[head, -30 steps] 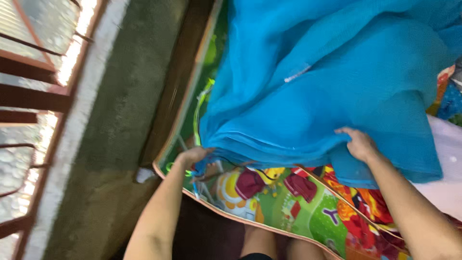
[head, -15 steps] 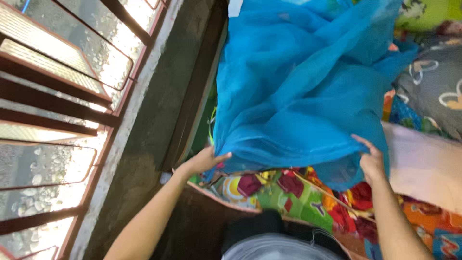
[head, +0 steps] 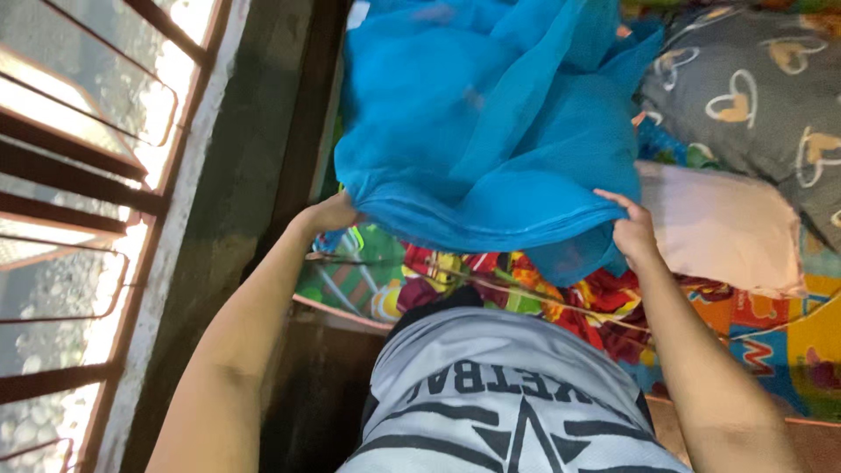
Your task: The person unties a mosquito net from a wooden beam, gathers the fabric over a bed, folds the blue mesh material into a compact shape, and secures it with its attached ties.
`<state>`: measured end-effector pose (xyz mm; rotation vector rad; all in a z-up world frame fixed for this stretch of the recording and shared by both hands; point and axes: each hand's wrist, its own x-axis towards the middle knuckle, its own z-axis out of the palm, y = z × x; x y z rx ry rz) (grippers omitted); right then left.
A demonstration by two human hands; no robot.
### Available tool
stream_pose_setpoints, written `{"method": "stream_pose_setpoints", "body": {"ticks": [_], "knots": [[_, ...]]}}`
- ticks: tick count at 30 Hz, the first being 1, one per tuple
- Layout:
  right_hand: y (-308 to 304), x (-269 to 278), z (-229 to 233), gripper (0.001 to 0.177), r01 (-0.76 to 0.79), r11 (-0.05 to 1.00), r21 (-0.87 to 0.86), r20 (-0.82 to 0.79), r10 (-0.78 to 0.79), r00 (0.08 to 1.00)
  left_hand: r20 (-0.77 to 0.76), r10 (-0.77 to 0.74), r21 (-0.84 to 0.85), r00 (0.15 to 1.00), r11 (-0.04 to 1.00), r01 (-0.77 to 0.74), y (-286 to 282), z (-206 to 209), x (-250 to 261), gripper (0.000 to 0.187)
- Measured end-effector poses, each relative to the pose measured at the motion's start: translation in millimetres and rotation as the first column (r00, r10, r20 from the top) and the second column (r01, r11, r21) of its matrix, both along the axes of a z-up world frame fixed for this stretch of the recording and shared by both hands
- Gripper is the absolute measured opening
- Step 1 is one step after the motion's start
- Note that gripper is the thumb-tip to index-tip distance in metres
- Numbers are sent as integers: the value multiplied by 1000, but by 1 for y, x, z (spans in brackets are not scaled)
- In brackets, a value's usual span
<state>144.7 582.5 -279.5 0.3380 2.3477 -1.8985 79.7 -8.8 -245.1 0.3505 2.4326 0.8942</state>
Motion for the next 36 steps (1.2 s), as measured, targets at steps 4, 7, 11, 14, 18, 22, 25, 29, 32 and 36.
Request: {"method": "stream_pose_setpoints", "body": {"ticks": [4, 7, 11, 14, 18, 22, 25, 29, 32, 36], "knots": [[11, -13, 27, 73, -128, 985, 120, 67, 120, 990, -116, 191, -135, 975, 969, -206, 9, 20, 1, 64], [17, -9, 31, 62, -93, 991, 98, 117, 81, 990, 96, 281, 355, 955, 887, -296, 18, 6, 3, 52], [15, 11, -10, 68, 105, 994, -5, -24, -105, 994, 445, 324, 352, 835, 794, -496, 39, -44, 18, 33], [1, 48, -62, 65, 287, 828, 481, -33, -311, 950, 230, 554, 12, 800, 820, -572, 69, -83, 61, 43], [-29, 95, -124, 58, -93, 812, 576, 214, -40, 976, 15, 604, -395, 797, 736, -551, 117, -123, 160, 52], [-29, 109, -136, 59, -249, 888, 387, 348, 110, 931, 351, 477, -315, 806, 871, -378, 115, -143, 188, 56], [-26, 110, -134, 61, -229, 883, 410, 398, 52, 916, 249, 486, -309, 838, 860, -407, 90, -154, 193, 60], [-24, 121, -133, 50, -145, 849, 508, 356, -53, 933, 172, 555, -287, 814, 819, -497, 68, -175, 216, 53], [-24, 107, -121, 60, -60, 810, 583, 152, -36, 988, 217, 683, -181, 698, 731, -658, 68, -183, 199, 28], [-14, 52, -67, 63, -70, 798, 599, 10, 79, 997, 725, 555, 375, 407, 177, -910, 49, -147, 102, 26]]}}
